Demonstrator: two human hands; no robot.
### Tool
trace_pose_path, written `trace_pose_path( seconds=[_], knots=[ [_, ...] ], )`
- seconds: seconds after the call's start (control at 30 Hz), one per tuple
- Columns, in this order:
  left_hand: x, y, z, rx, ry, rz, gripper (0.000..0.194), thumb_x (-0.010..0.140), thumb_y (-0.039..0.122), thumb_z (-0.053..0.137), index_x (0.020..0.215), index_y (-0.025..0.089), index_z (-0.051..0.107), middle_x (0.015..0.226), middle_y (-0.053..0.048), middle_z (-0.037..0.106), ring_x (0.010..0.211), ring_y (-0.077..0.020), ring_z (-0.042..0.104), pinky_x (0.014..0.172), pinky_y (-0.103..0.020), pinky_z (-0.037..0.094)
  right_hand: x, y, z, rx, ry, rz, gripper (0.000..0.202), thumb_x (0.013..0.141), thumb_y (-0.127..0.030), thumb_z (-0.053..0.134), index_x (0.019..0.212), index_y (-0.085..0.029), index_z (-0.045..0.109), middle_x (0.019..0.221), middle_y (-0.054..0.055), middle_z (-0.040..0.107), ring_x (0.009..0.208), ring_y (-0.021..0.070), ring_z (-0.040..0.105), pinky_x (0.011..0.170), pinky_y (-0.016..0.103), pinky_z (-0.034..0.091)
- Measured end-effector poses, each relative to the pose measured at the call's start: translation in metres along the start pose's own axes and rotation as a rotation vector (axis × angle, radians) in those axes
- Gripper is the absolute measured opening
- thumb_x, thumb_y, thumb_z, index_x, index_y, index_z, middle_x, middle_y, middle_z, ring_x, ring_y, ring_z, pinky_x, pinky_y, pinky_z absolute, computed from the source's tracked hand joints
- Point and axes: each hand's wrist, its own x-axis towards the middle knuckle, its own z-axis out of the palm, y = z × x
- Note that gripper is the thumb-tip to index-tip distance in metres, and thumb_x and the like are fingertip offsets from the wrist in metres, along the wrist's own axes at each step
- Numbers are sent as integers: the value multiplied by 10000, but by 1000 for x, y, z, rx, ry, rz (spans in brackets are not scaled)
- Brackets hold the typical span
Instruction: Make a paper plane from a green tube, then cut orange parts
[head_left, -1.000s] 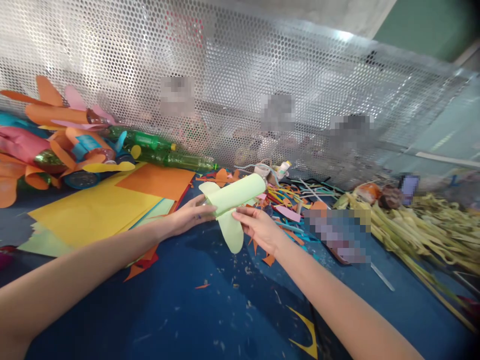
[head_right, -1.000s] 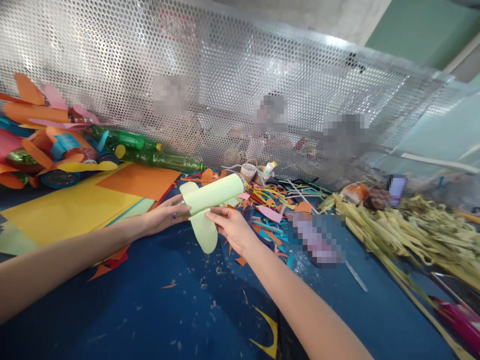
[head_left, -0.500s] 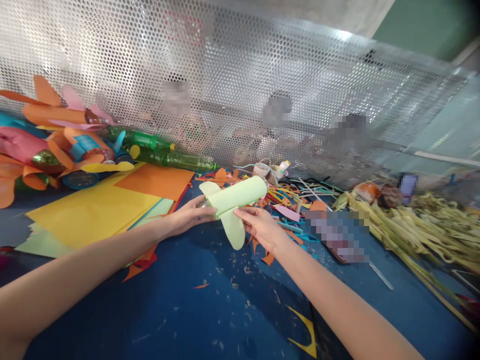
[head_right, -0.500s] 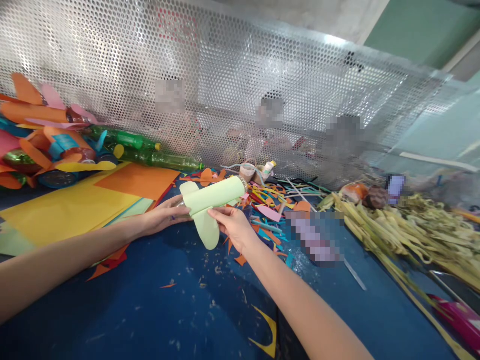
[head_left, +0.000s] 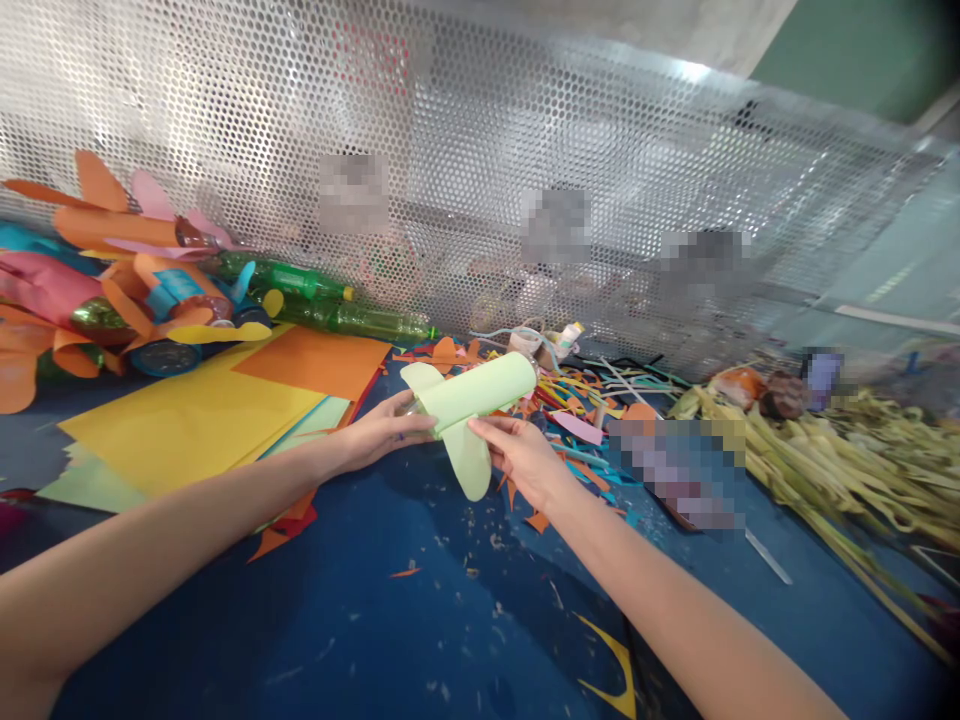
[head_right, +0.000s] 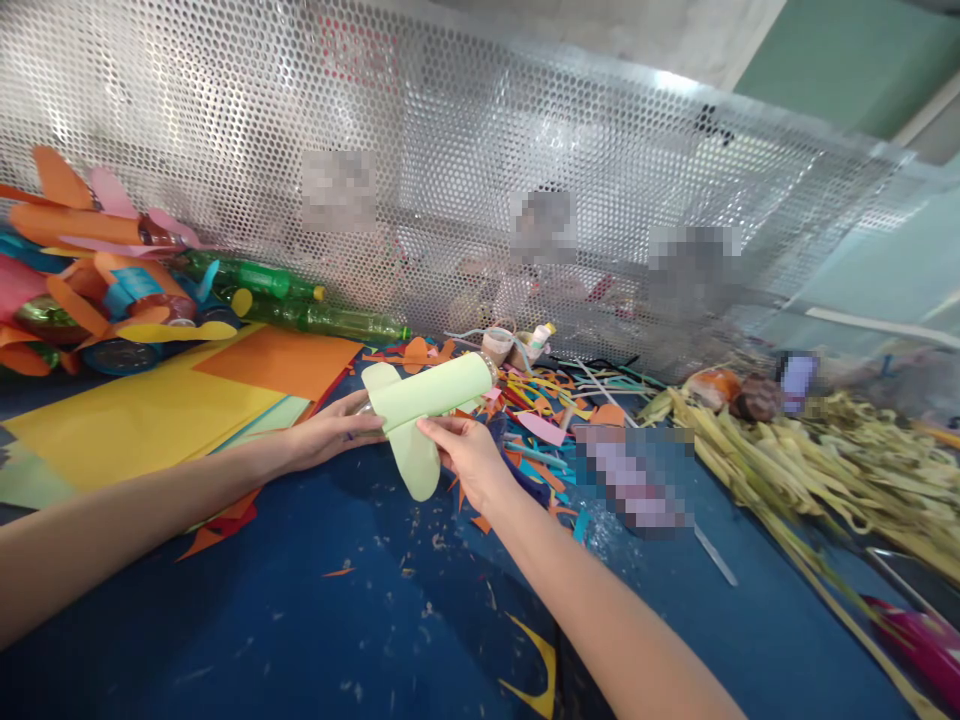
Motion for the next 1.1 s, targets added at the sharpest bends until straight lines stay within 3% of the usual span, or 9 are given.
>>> trace_pose_path(
  seconds=[0.27, 0.63, 0.83, 1.1],
  knots=[
    [0, 1, 2, 8, -2, -10, 530, 688, 153, 690, 1179, 180, 493, 1205, -119, 555, 1090, -266, 532, 942, -418, 398, 3, 4, -1, -9, 27, -12, 179, 600, -272, 763, 719, -154, 698, 722, 26, 704, 637, 121, 628, 610, 211, 506],
    [4, -8, -1, 122, 42, 84, 630, 608, 134, 753, 1167, 199, 470, 1147, -88, 599, 1094, -253, 523, 940, -396, 390, 2, 14, 5, -69, 91, -130, 251, 592, -353, 740, 715, -148, 663, 709, 39, 693, 634, 157, 616, 634, 270, 478],
    [4, -9, -1, 150, 71, 94, 635, 611, 159, 755, 1174, 204, 465, 1143, -78, 605, 1090, -251, 527, 952, -395, 380, 3, 12, 4, -170, 68, -177, 268, 592, -356, 728, 750, -150, 656, 769, 49, 690, 710, 179, 628, 696, 296, 476],
    [4, -8, -2, 130, 55, 78, 639, 597, 134, 759, 1166, 206, 478, 1118, -72, 615, 1074, -245, 537, 937, -388, 396, 5, 11, 0, -366, 90, -236, 262, 604, -371, 714, 724, -148, 644, 730, 50, 684, 664, 187, 610, 630, 294, 457]
  ],
)
